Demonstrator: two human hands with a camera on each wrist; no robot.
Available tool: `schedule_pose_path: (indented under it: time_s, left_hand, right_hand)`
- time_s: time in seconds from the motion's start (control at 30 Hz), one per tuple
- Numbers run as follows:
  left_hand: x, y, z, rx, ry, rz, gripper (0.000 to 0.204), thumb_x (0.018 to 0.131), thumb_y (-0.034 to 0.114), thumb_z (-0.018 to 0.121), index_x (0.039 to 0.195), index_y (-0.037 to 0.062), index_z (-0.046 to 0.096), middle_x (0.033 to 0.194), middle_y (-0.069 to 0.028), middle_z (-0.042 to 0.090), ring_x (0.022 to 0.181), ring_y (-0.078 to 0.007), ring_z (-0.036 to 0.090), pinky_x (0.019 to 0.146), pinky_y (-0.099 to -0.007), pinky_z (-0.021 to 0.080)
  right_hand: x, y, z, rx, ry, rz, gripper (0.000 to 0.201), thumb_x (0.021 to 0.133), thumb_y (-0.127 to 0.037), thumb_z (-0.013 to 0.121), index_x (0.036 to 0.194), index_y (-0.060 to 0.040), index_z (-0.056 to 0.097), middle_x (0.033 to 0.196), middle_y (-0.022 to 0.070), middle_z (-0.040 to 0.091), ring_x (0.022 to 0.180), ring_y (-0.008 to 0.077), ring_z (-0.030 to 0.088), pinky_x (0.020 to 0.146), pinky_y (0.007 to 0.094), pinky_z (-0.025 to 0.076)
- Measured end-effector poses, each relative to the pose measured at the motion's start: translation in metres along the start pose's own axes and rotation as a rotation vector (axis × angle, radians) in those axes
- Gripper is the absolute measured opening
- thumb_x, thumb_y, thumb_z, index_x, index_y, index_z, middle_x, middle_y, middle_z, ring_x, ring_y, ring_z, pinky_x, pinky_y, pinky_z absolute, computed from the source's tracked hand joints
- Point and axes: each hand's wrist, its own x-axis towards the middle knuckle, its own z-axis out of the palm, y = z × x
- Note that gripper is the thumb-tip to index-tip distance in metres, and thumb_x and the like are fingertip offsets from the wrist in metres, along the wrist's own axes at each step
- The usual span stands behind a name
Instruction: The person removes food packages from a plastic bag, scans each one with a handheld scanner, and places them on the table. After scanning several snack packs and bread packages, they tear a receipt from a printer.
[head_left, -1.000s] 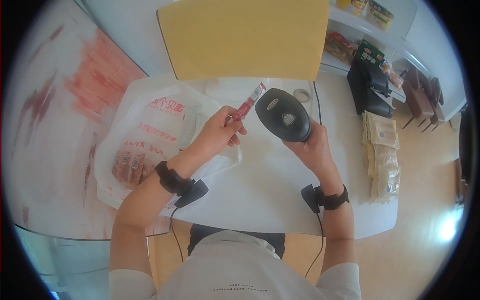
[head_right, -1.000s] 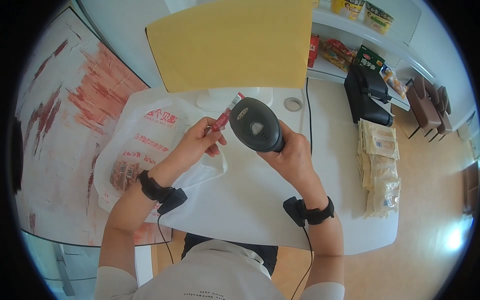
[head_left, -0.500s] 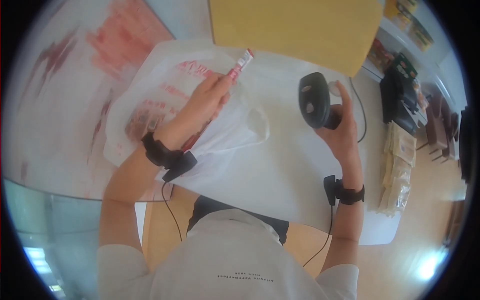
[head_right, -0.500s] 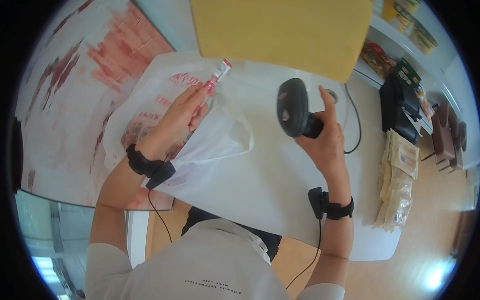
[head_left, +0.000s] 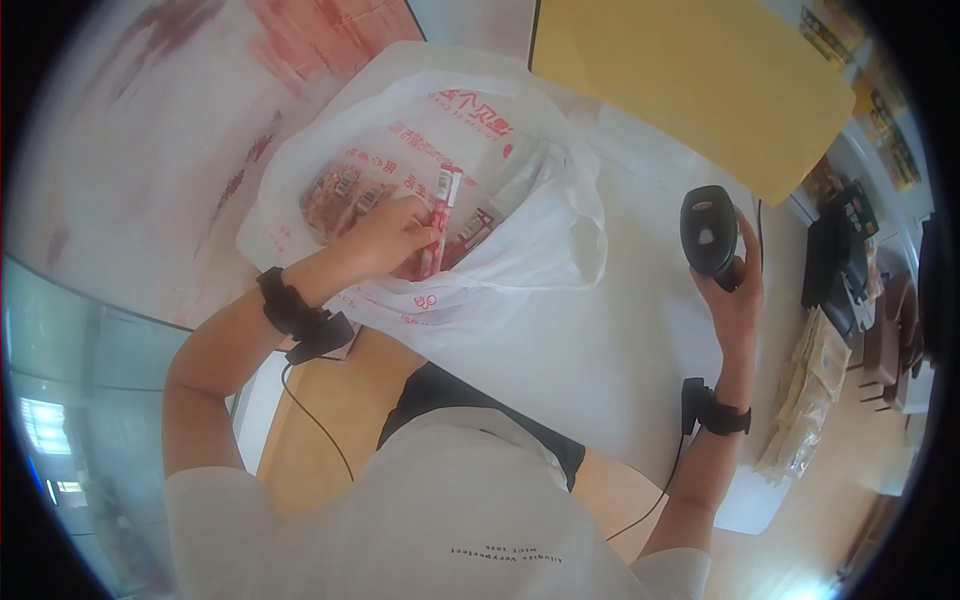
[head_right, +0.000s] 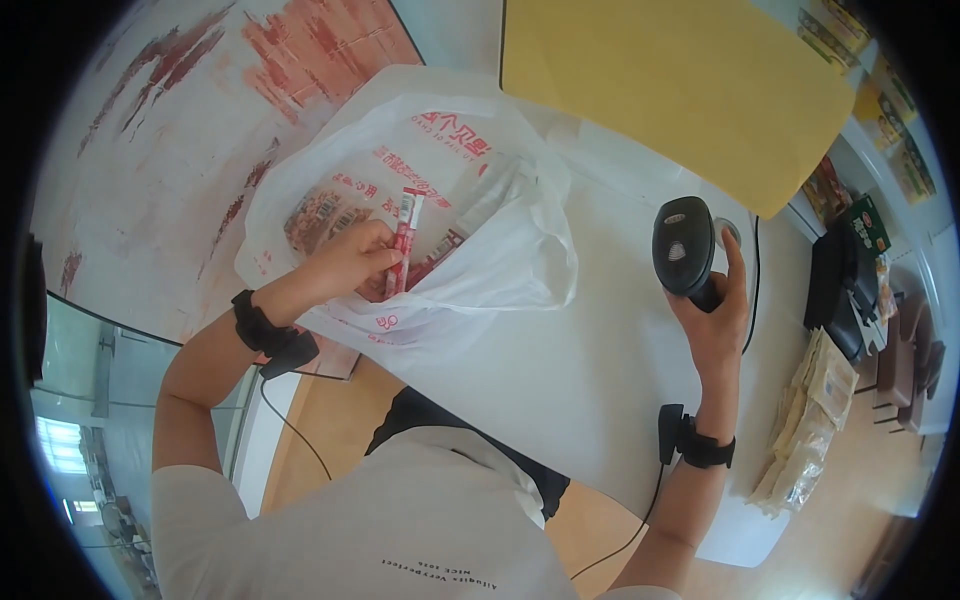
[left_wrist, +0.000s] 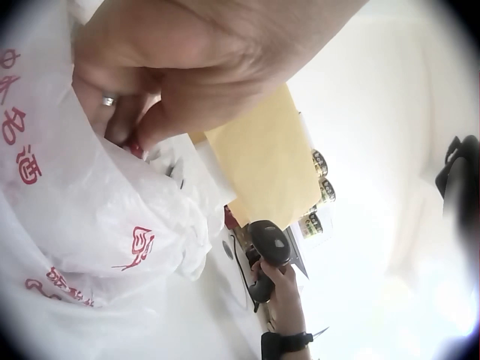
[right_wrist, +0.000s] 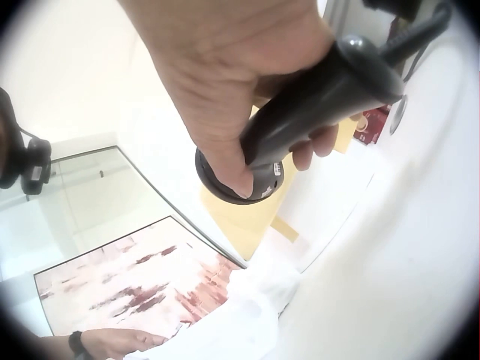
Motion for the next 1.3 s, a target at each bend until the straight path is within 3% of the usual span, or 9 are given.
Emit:
schedule_pose_path:
  time_s: [0.17, 0.5, 0.6, 0.7, 0.8, 0.87, 0.97, 1.07, 1.3]
  left_hand:
    - [-0.002, 0.011, 0.009, 0.678, -0.204, 0.057, 0.022, 0.089, 0.02, 0.06, 0.099, 0.0006, 0.059, 0.085, -0.0152, 0.067, 0.074, -0.0269, 0.067, 0.068, -0.0374, 0.05]
    - [0.009, -0.004, 0.027, 0.869, -0.125, 0.244, 0.014, 0.078, 0.011, 0.06, 0.084, 0.0012, 0.069, 0.078, -0.0199, 0.066, 0.078, -0.0372, 0.064, 0.072, -0.0442, 0.049]
    - [0.015, 0.011, 0.014, 0.81, -0.421, 0.171, 0.015, 0.078, 0.01, 0.059, 0.085, 0.0012, 0.069, 0.079, -0.0197, 0.066, 0.078, -0.0367, 0.064, 0.07, -0.0433, 0.049]
    - [0.012, 0.037, 0.007, 0.992, -0.355, 0.305, 0.015, 0.079, 0.011, 0.059, 0.084, 0.0, 0.067, 0.076, -0.0175, 0.066, 0.07, -0.0296, 0.066, 0.066, -0.0395, 0.05]
    - [0.029, 0.06, 0.018, 0.825, -0.337, 0.253, 0.014, 0.078, 0.007, 0.053, 0.078, 0.0027, 0.067, 0.065, -0.0146, 0.065, 0.058, -0.0293, 0.065, 0.056, -0.0393, 0.05]
    - [0.048, 0.061, 0.033, 0.443, -0.168, 0.127, 0.017, 0.083, 0.014, 0.058, 0.078, -0.0013, 0.063, 0.059, -0.0105, 0.062, 0.048, -0.0189, 0.063, 0.044, -0.0339, 0.049]
    - [0.085, 0.065, 0.05, 0.492, -0.088, 0.227, 0.02, 0.083, 0.017, 0.058, 0.077, -0.0025, 0.063, 0.059, -0.0114, 0.063, 0.047, -0.0204, 0.063, 0.039, -0.0326, 0.048]
    - [0.108, 0.074, 0.064, 0.634, -0.127, 0.11, 0.023, 0.08, 0.02, 0.061, 0.08, -0.0035, 0.063, 0.065, -0.0135, 0.065, 0.047, -0.0234, 0.064, 0.042, -0.0332, 0.05]
    - [0.12, 0.064, 0.064, 0.844, 0.071, 0.225, 0.03, 0.079, 0.024, 0.066, 0.094, -0.0021, 0.064, 0.078, -0.0202, 0.066, 0.072, -0.0244, 0.068, 0.064, -0.0335, 0.052]
  right_hand:
    - [-0.002, -0.007, 0.0, 0.02, -0.014, 0.007, 0.08, 0.072, -0.006, 0.074, 0.143, -0.0088, 0.038, 0.073, 0.006, 0.064, 0.069, 0.0102, 0.06, 0.068, 0.0237, 0.045]
    - [-0.001, -0.009, -0.003, 0.041, -0.008, 0.023, 0.076, 0.073, -0.005, 0.074, 0.141, -0.0055, 0.041, 0.074, 0.0053, 0.064, 0.07, 0.0091, 0.059, 0.069, 0.0232, 0.044]
    - [0.0, -0.006, -0.004, 0.034, 0.001, 0.011, 0.075, 0.073, -0.005, 0.074, 0.141, -0.0055, 0.042, 0.074, 0.0052, 0.064, 0.07, 0.0088, 0.059, 0.069, 0.0231, 0.044]
    - [0.0, -0.007, -0.003, 0.037, 0.004, 0.021, 0.075, 0.073, -0.005, 0.074, 0.14, -0.0055, 0.042, 0.074, 0.0049, 0.064, 0.069, 0.0088, 0.058, 0.068, 0.0229, 0.044]
    - [0.001, -0.01, -0.004, 0.046, 0.001, 0.017, 0.075, 0.072, -0.005, 0.074, 0.14, -0.0054, 0.042, 0.074, 0.0045, 0.064, 0.069, 0.009, 0.058, 0.067, 0.0229, 0.044]
    - [0.0, -0.011, -0.005, 0.038, 0.001, 0.021, 0.073, 0.072, -0.005, 0.074, 0.139, -0.005, 0.043, 0.075, 0.0045, 0.064, 0.069, 0.009, 0.058, 0.067, 0.0229, 0.044]
    - [0.0, -0.008, -0.006, 0.033, -0.006, 0.027, 0.071, 0.072, -0.005, 0.074, 0.137, -0.0041, 0.045, 0.075, 0.0049, 0.065, 0.069, 0.0091, 0.059, 0.067, 0.023, 0.044]
    - [0.0, -0.006, -0.007, 0.027, -0.007, 0.033, 0.07, 0.071, -0.006, 0.074, 0.136, -0.0032, 0.046, 0.076, 0.0059, 0.065, 0.069, 0.0098, 0.059, 0.068, 0.0235, 0.045]
    - [-0.001, -0.014, -0.009, -0.065, 0.001, 0.101, 0.068, 0.07, -0.008, 0.075, 0.133, -0.0031, 0.05, 0.079, 0.0072, 0.066, 0.073, 0.0121, 0.062, 0.072, 0.025, 0.048]
